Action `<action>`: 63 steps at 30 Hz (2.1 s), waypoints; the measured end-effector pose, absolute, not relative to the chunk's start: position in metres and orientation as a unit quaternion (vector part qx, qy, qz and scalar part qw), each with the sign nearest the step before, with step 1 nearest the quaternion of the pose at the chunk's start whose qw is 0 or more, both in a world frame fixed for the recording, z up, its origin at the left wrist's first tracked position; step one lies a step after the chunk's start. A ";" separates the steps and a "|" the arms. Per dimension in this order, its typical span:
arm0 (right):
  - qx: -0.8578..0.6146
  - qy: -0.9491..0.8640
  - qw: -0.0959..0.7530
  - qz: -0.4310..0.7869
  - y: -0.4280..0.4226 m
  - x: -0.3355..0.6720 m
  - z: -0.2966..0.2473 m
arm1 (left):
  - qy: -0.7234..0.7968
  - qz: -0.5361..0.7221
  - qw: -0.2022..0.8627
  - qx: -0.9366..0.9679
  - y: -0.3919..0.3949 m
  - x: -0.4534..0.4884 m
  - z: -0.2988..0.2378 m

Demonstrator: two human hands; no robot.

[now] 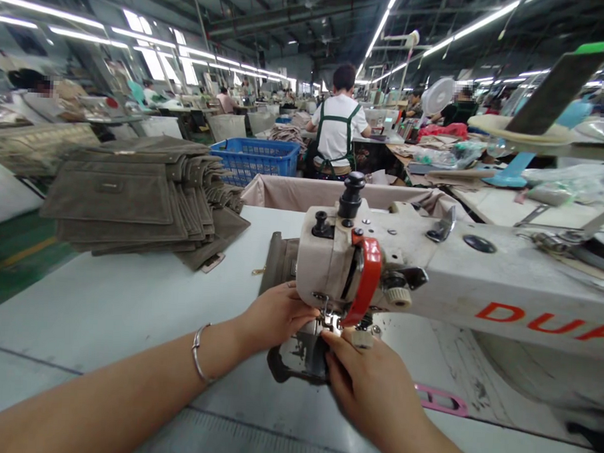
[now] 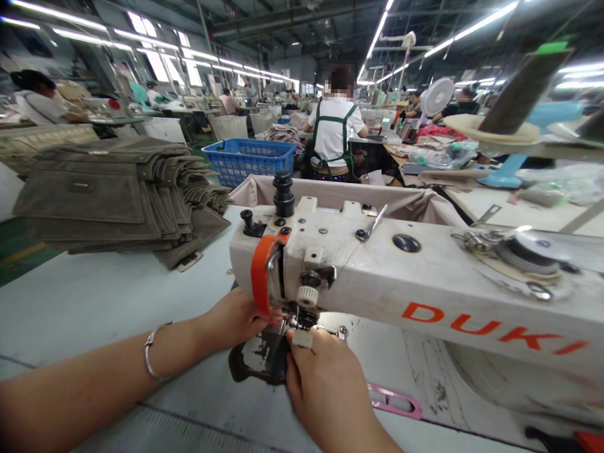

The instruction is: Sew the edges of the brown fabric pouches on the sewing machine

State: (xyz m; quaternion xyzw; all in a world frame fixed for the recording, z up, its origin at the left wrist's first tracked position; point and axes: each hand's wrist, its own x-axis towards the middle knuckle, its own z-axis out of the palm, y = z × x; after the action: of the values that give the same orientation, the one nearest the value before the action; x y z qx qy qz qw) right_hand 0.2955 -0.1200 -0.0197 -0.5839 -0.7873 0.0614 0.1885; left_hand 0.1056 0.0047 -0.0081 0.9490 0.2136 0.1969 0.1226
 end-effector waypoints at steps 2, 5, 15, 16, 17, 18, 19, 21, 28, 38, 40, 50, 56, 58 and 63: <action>-0.584 -0.787 0.188 0.060 -0.120 0.295 -0.019 | 0.222 0.196 0.122 0.947 0.006 0.106 -0.009; -0.586 -0.787 0.185 0.059 -0.119 0.294 -0.018 | 0.232 0.188 0.123 0.946 0.005 0.107 -0.005; -0.573 -0.790 0.201 0.086 -0.124 0.299 -0.011 | 0.323 0.103 0.191 0.921 -0.050 0.115 0.030; -0.571 -0.790 0.204 0.090 -0.125 0.300 -0.010 | 0.323 0.115 0.198 0.918 -0.052 0.113 0.029; -0.568 -0.790 0.209 0.094 -0.125 0.300 -0.010 | 0.322 0.126 0.206 0.916 -0.051 0.110 0.028; -0.563 -0.792 0.215 0.100 -0.125 0.301 -0.010 | 0.318 0.133 0.217 0.913 -0.051 0.106 0.028; -0.557 -0.793 0.222 0.107 -0.125 0.302 -0.010 | 0.309 0.132 0.227 0.914 -0.050 0.101 0.028; -0.543 -0.797 0.234 0.119 -0.125 0.304 -0.011 | 0.277 0.104 0.231 0.927 -0.051 0.087 0.030; -0.503 -0.822 0.228 0.138 -0.129 0.310 -0.005 | 0.260 0.027 0.110 0.959 -0.091 0.064 0.015; -0.476 -0.852 0.179 0.123 -0.130 0.312 0.004 | 0.203 0.171 0.060 0.962 -0.103 0.077 0.005; -0.470 -0.854 0.177 0.132 -0.131 0.311 0.005 | 0.215 0.161 0.059 0.961 -0.103 0.076 0.006; -0.474 -0.851 0.181 0.135 -0.131 0.306 0.002 | 0.204 0.145 0.056 0.967 -0.105 0.074 0.010; -0.447 -0.857 0.228 0.117 -0.134 0.307 -0.005 | 0.192 0.144 0.104 0.965 -0.103 0.078 0.018; -0.446 -0.854 0.241 0.115 -0.135 0.307 -0.009 | 0.187 0.144 0.121 0.964 -0.100 0.079 0.019; -0.450 -0.845 0.277 0.086 -0.133 0.305 -0.015 | 0.178 0.145 0.148 0.962 -0.085 0.080 0.018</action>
State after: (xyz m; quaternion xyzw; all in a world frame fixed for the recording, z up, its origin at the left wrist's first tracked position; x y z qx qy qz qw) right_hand 0.3048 -0.1329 -0.0152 -0.4499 -0.8446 0.0861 0.2773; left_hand 0.0803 -0.0855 0.0180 0.9619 0.1779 0.1451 0.1483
